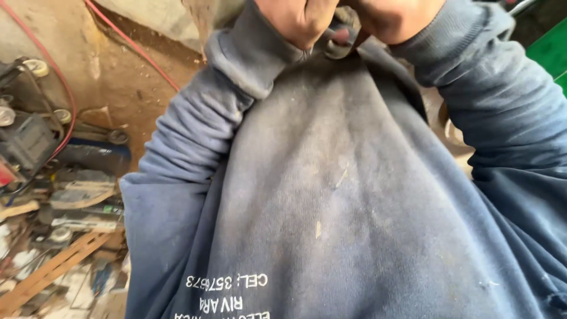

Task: Assembling and inspecting engine components such as a connecting rod and piston on a workbench.

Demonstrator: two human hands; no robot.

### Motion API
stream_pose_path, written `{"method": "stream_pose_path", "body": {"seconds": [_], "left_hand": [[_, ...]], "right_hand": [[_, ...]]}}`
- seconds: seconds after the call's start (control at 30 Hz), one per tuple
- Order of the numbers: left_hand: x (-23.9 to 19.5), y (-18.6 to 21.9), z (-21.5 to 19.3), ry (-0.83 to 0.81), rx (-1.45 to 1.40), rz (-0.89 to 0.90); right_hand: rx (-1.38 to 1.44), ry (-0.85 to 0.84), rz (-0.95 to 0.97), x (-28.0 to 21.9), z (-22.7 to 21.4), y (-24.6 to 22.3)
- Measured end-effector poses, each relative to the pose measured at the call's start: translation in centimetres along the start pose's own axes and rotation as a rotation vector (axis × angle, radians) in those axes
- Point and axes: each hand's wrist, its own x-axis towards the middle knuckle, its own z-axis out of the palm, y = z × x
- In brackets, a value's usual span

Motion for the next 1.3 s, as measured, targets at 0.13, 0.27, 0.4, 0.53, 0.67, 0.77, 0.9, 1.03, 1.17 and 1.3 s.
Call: {"method": "stream_pose_path", "body": {"seconds": [0.13,0.27,0.4,0.53,0.67,0.77,0.9,1.03,1.17,1.3], "left_hand": [[0.7,2.0,1.0,-0.021,-0.174,0.038],[1.6,3.6,-0.2,-0.044,-0.300,0.064],[4.0,4.6,-1.8,-0.126,-0.394,0.111],[5.4,4.4,-1.5,-0.199,-0.485,0.167],[5.3,7.7,-2.2,-0.296,-0.285,0.318],[4.9,9.6,-2.0,-0.333,-0.148,0.348],[4.6,10.5,-1.6,-0.350,-0.147,0.375],[2.9,9.2,-0.4,-0.289,-0.226,0.227],[1.7,8.7,0.8,0.031,-0.405,-0.175],[0.4,8.0,0.8,0.283,-0.429,-0.365]], "right_hand": [[-0.433,0.002,-0.291,-1.4,-2.5,-3.6],[0.299,0.775,0.010,-3.1,-0.9,-7.9],[0.324,0.720,0.161,1.0,-1.6,-11.8],[0.397,0.559,0.165,-0.1,-0.9,-10.0],[0.125,0.394,0.244,1.6,-2.4,-11.5],[0.059,0.281,0.211,2.3,-2.9,-12.3],[0.076,0.230,0.114,2.5,-3.0,-12.6],[0.029,0.188,0.145,2.3,-3.1,-13.1],[0.081,0.168,0.161,2.4,-3.8,-14.3],[0.191,0.161,0.234,2.3,-4.2,-15.0]]}}
